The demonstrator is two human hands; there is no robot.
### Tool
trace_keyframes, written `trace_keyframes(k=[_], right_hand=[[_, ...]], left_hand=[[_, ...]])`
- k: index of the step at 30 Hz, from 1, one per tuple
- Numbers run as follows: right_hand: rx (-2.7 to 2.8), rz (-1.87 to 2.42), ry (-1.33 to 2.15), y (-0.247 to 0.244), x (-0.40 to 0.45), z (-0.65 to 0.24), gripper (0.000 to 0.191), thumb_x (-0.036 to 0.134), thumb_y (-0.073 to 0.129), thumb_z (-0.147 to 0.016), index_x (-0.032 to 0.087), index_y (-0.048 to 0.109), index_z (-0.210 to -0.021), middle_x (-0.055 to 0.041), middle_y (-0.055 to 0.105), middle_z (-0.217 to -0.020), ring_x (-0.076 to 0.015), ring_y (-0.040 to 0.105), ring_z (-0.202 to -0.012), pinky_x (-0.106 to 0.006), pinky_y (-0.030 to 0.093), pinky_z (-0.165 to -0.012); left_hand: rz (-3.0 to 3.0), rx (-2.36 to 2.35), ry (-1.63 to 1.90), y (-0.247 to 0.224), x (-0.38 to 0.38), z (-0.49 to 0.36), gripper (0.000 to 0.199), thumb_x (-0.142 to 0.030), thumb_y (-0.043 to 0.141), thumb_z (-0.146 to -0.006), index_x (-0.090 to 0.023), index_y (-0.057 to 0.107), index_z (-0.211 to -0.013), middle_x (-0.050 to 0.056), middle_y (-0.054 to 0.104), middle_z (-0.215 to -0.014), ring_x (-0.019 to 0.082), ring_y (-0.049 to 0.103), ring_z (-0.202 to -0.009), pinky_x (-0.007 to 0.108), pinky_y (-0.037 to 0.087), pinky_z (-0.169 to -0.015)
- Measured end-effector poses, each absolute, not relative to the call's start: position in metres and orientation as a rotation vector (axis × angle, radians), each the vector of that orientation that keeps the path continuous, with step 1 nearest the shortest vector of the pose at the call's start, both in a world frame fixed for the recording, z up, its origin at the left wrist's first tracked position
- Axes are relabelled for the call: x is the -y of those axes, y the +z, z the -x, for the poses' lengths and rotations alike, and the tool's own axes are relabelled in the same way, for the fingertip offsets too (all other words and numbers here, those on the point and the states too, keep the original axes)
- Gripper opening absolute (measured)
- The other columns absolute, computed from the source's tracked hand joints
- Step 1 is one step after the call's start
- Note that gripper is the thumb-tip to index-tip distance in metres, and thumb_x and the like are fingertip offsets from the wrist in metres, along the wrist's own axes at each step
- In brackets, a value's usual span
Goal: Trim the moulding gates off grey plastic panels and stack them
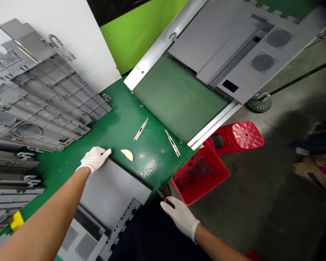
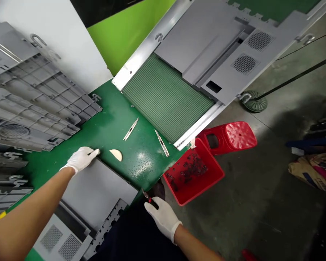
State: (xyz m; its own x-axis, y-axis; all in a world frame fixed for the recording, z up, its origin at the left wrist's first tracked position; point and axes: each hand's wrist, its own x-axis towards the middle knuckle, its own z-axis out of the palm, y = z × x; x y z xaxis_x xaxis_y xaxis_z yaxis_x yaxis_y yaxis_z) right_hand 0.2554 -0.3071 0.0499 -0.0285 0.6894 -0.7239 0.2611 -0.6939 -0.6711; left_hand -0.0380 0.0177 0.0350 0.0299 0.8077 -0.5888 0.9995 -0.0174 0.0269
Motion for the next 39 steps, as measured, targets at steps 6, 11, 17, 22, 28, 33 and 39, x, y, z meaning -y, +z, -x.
trace_keyframes(k=[6, 11, 17, 22, 28, 33, 39], right_hand=[[1.406, 1.881, 1.717, 0.049, 0.224, -0.220, 0.047, 0.062, 0.039, -0.093, 0.023, 0.064, -0.100, -0.0062, 0.070, -0.099, -0.0215, 0.063, -0.094, -0.030, 0.045, -0.084], [1.709, 1.925, 1.690, 0.024, 0.157, -0.160, 0.060, 0.068, 0.031, -0.092, 0.019, 0.066, -0.098, -0.0134, 0.070, -0.105, -0.0263, 0.065, -0.097, -0.034, 0.045, -0.084], [1.771, 1.935, 1.713, 0.004, 0.133, -0.121, 0.068, 0.072, 0.025, -0.091, 0.019, 0.065, -0.101, -0.0156, 0.071, -0.106, -0.0294, 0.066, -0.099, -0.037, 0.046, -0.081], [1.747, 1.974, 1.726, 0.002, 0.134, -0.116, 0.069, 0.074, 0.023, -0.090, 0.021, 0.066, -0.099, -0.0143, 0.072, -0.104, -0.0298, 0.067, -0.098, -0.037, 0.047, -0.081], [1.732, 1.970, 1.751, 0.001, 0.130, -0.114, 0.067, 0.073, 0.023, -0.090, 0.022, 0.067, -0.095, -0.0125, 0.073, -0.102, -0.0266, 0.067, -0.098, -0.033, 0.047, -0.080], [1.764, 2.007, 1.735, -0.004, 0.124, -0.108, 0.067, 0.072, 0.024, -0.091, 0.020, 0.067, -0.097, -0.0149, 0.072, -0.105, -0.0286, 0.066, -0.101, -0.036, 0.046, -0.085], [1.781, 2.060, 1.738, -0.005, 0.123, -0.100, 0.072, 0.069, 0.015, -0.093, 0.019, 0.065, -0.105, -0.0168, 0.071, -0.108, -0.0295, 0.067, -0.100, -0.039, 0.048, -0.084]], left_hand=[[-1.855, -1.393, -0.559, 0.028, 0.001, 0.035, 0.059, -0.071, 0.042, -0.081, -0.023, 0.077, -0.084, 0.006, 0.068, -0.089, 0.020, 0.060, -0.082, 0.027, 0.044, -0.079], [-1.696, -1.335, -0.475, 0.015, 0.004, 0.039, 0.055, -0.069, 0.051, -0.078, -0.020, 0.075, -0.083, 0.003, 0.071, -0.081, 0.017, 0.058, -0.072, 0.026, 0.043, -0.068], [-1.536, -1.343, -0.430, 0.014, 0.001, 0.043, 0.050, -0.064, 0.059, -0.075, -0.018, 0.076, -0.084, 0.005, 0.076, -0.090, 0.018, 0.062, -0.080, 0.025, 0.045, -0.071], [-1.539, -1.354, -0.424, 0.013, 0.001, 0.042, 0.048, -0.062, 0.058, -0.076, -0.018, 0.076, -0.082, 0.005, 0.076, -0.089, 0.018, 0.062, -0.079, 0.026, 0.045, -0.071], [-1.506, -1.354, -0.390, 0.017, -0.002, 0.045, 0.048, -0.061, 0.059, -0.076, -0.017, 0.076, -0.083, 0.006, 0.076, -0.090, 0.019, 0.064, -0.081, 0.027, 0.046, -0.073], [-1.472, -1.343, -0.357, 0.012, -0.004, 0.047, 0.043, -0.057, 0.062, -0.077, -0.017, 0.076, -0.081, 0.006, 0.077, -0.090, 0.019, 0.066, -0.083, 0.027, 0.047, -0.076], [-1.482, -1.336, -0.339, 0.003, -0.005, 0.053, 0.046, -0.061, 0.062, -0.076, -0.018, 0.077, -0.081, 0.006, 0.076, -0.088, 0.019, 0.064, -0.080, 0.027, 0.047, -0.073]])
